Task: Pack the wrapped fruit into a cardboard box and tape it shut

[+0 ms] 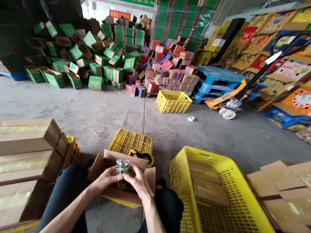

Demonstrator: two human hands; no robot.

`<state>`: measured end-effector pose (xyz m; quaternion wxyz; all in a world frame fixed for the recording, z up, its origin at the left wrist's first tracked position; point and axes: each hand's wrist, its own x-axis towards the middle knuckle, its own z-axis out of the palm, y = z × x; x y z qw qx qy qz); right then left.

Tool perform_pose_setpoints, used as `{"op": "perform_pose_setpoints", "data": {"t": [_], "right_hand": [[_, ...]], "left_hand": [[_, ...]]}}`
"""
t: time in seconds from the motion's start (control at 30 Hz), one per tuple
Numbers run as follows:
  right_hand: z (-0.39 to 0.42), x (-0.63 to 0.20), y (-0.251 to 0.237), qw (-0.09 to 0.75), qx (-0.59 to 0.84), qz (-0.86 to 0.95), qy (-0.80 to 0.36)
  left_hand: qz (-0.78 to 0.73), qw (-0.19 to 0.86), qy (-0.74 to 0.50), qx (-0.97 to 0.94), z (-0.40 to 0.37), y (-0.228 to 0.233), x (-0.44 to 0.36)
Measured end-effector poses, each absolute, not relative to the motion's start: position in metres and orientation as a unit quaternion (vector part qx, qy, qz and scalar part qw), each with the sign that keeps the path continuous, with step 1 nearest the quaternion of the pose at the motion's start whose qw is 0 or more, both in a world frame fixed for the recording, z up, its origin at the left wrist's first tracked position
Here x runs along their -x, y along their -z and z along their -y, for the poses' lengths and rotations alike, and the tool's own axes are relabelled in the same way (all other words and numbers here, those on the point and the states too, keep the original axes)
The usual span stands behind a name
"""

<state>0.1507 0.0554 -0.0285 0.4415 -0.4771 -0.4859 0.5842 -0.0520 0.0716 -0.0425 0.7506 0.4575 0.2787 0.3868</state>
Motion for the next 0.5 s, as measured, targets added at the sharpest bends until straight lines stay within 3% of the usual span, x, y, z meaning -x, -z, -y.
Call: {"op": "perform_pose_setpoints", "data": {"t": [0.2, 0.5], "right_hand": [[-0.057, -0.157, 0.032, 0.418, 0.49, 0.52, -0.561], [-0.058, -0.16, 0.024, 0.449, 0.521, 0.543, -0.481]], "left_hand": [[-0.307, 0.719, -0.388, -0.487, -0.071, 0.033, 0.054], [-0.406, 0.667, -0.327, -0.532, -0.072, 0.053, 0.052]]}}
